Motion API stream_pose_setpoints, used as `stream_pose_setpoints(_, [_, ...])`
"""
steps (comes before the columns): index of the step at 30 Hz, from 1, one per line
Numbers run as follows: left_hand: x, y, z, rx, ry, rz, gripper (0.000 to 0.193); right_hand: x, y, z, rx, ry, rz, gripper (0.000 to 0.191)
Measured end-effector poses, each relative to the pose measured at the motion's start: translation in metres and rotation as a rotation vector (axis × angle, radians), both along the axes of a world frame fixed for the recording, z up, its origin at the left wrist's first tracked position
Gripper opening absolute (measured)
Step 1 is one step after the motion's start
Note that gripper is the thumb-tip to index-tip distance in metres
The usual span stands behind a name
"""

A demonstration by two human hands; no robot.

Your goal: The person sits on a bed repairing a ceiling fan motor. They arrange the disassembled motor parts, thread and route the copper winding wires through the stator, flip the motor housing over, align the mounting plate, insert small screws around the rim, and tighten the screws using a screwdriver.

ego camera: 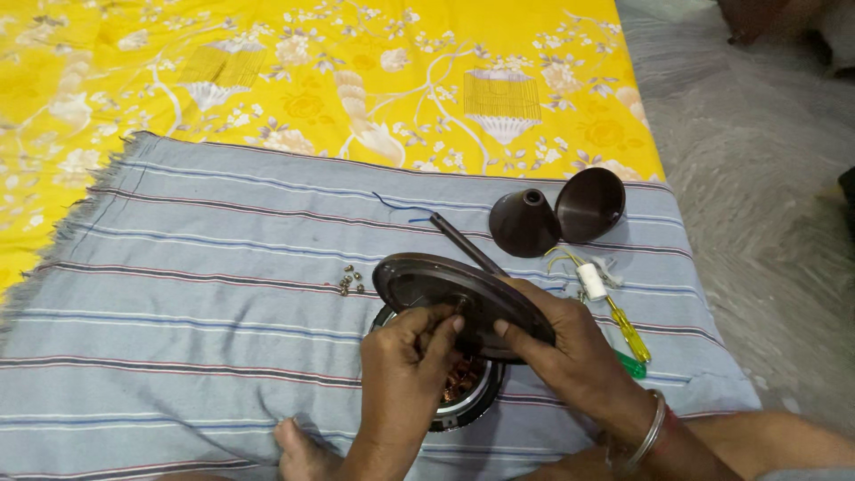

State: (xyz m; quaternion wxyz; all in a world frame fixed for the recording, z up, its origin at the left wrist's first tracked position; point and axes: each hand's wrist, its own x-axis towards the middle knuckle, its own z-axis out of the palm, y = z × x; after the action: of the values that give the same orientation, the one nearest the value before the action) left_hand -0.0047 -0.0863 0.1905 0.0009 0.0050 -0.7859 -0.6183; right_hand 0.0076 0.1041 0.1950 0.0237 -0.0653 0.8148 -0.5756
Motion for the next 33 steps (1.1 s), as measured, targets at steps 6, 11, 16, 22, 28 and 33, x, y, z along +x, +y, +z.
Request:
stream_pose_setpoints(6, [0.001, 0.001, 0.001, 0.079, -0.008, -0.001, 0.012, 0.0, -0.003, 0.002, -0.009, 0.018, 0.011, 0.046])
stream_pose_setpoints(11, [0.001, 0.001, 0.006, -0.047, 0.013, 0.001, 0.014, 0.001, -0.007, 0.008, -0.03, 0.005, 0.035, 0.047])
stream_pose_setpoints(16, [0.001, 0.001, 0.008, -0.043, 0.023, 0.0, 0.013, 0.003, -0.011, 0.015, 0.068, -0.036, 0.008, 0.049])
stream_pose_setpoints(22, [-0.002, -0.003, 0.005, -0.143, -0.052, -0.019, 0.019, 0.005, -0.013, 0.019, 0.197, 0.075, 0.024, 0.057])
stream_pose_setpoints(28, [-0.001, -0.006, -0.003, -0.142, 0.071, -0.005, 0.01, 0.006, -0.013, 0.019, 0.287, 0.264, 0.101, 0.071])
stream_pose_setpoints(33, [0.003, -0.009, -0.016, -0.143, 0.12, 0.014, 0.008, 0.008, -0.017, 0.018, 0.356, 0.396, 0.127, 0.069])
